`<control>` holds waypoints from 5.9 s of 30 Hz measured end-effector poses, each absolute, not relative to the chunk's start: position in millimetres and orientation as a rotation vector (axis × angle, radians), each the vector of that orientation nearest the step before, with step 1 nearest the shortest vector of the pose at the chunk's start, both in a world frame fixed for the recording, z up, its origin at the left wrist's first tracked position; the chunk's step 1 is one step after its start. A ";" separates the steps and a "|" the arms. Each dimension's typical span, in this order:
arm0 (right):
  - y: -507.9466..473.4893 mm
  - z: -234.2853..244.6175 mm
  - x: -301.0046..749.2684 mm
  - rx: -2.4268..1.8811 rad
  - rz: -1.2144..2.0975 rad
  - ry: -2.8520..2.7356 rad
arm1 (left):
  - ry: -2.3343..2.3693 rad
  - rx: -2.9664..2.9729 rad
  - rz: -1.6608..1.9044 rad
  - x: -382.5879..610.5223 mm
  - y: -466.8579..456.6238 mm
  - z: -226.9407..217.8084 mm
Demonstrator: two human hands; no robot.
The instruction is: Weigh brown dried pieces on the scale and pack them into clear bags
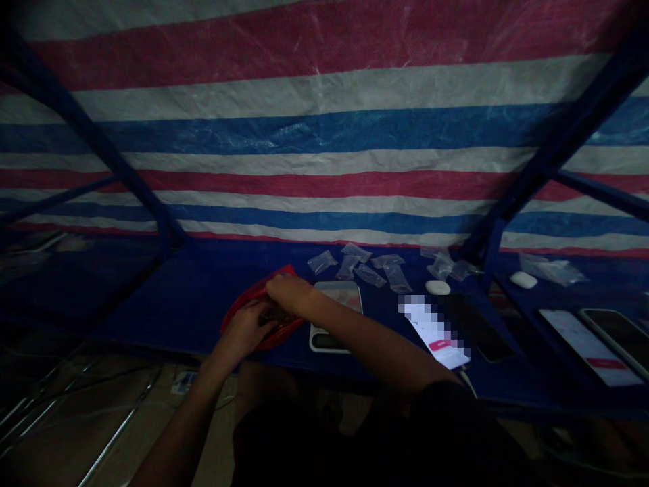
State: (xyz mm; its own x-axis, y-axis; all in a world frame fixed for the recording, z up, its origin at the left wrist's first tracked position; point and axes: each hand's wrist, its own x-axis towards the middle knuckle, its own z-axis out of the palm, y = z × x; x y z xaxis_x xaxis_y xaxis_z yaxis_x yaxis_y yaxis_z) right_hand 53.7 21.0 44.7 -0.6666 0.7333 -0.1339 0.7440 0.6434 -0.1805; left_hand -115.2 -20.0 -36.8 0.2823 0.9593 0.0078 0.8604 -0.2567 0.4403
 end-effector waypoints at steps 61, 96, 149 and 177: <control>14.6 44.0 192.2 1.432 -0.525 2.610 | 1.683 2.296 0.325 -107.4 -23.2 -41.5; -41.0 11.5 241.5 2.055 -0.871 2.868 | 1.604 2.309 0.352 -107.6 -20.3 -28.4; -69.6 -79.5 234.8 2.856 -1.172 3.044 | 0.797 2.513 0.232 47.2 36.7 23.6; -73.0 -83.6 237.2 2.676 -1.196 3.194 | 1.541 2.343 -0.067 -94.7 -5.2 -14.0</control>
